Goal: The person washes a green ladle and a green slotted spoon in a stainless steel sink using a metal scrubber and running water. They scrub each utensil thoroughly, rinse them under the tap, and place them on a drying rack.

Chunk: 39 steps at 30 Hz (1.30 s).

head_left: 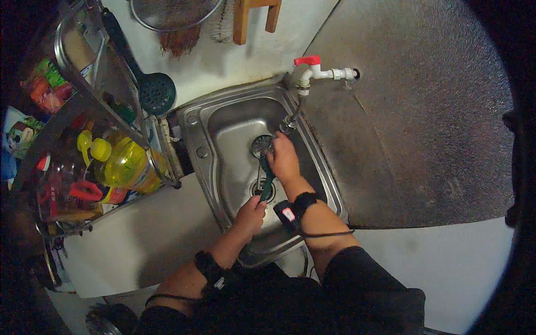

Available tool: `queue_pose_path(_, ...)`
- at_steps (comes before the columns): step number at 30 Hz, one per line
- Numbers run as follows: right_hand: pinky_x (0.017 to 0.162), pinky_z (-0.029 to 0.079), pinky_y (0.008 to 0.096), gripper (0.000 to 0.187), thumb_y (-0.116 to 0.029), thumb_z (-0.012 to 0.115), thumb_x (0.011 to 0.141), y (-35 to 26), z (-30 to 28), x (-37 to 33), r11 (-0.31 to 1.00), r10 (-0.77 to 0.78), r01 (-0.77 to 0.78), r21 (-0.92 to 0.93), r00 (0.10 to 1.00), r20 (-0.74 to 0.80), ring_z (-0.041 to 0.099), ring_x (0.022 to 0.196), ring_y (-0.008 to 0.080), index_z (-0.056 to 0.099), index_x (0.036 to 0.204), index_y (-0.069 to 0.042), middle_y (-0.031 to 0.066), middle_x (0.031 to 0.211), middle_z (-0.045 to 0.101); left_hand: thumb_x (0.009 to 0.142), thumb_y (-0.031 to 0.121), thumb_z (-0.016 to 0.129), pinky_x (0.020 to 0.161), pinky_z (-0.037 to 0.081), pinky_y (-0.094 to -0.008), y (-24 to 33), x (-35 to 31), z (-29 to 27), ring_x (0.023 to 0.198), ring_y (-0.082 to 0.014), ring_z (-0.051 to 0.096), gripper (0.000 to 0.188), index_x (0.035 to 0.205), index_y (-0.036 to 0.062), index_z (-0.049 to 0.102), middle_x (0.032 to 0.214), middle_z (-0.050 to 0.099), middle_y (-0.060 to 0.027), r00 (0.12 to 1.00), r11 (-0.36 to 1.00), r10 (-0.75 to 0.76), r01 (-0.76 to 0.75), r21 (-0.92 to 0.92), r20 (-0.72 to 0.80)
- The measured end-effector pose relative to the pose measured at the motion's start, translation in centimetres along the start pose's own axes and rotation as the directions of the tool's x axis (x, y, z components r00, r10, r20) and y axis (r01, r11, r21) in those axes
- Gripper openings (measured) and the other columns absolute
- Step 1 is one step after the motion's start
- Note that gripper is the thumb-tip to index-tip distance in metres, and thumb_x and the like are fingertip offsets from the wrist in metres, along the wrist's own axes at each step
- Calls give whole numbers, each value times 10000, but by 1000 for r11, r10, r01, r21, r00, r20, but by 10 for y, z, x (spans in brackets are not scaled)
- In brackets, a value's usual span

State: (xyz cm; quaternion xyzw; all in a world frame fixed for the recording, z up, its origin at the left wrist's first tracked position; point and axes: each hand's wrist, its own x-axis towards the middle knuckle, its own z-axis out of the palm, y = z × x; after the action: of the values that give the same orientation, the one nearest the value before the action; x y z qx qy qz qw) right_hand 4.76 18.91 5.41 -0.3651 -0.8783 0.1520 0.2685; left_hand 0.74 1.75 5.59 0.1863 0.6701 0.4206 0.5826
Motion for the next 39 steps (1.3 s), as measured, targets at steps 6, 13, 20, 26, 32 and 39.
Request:
queue_pose_path(6,790,380,408,367,-59,657,597,-3,-1,-16,983,-173,182,-29,967,186,465,895,362,483,919,-25,165,963,513,842,242,472,523,364,-292,3,-5,-13,561,-133,444,253,994,42,505,621,484,-37,997,996,-69,70,-47,19)
queue_pose_path(13,738,381,418,440,28,562,590,-6,-10,1,992,-117,117,-45,993,-3,465,864,358,505,1021,-38,181,927,519,845,240,452,528,363,-314,-1,-12,-17,562,-156,452,241,978,48,513,627,492,-58,998,992,56,-54,111,-16)
queue_pose_path(20,779,390,402,387,-16,605,589,-11,-5,-17,991,-126,135,-24,965,228,475,846,359,518,965,-41,168,877,519,841,230,457,576,402,-331,-2,-9,-29,616,-209,515,249,992,40,510,687,539,-111,995,935,97,-84,345,-22)
queue_pose_path(26,751,399,418,335,-25,610,591,-11,-6,-14,984,-181,180,22,968,173,481,848,358,527,914,-39,165,866,525,830,228,467,625,419,-369,-4,-9,-32,679,-275,551,254,991,37,514,736,563,-159,976,928,215,-199,316,-16)
queue_pose_path(32,733,387,424,289,-28,594,617,-5,-2,-13,987,-131,148,-60,965,226,472,831,364,517,895,-47,176,838,508,827,216,465,640,420,-385,-16,-3,-37,720,-318,556,261,990,16,506,770,566,-188,970,900,234,-239,365,59)
queue_pose_path(39,759,391,418,342,-25,613,610,-15,5,-27,984,-175,173,31,961,212,477,845,362,521,939,-42,171,869,525,831,223,450,664,421,-389,-18,4,-37,754,-326,557,282,1019,20,499,798,568,-195,976,911,217,-209,356,19)
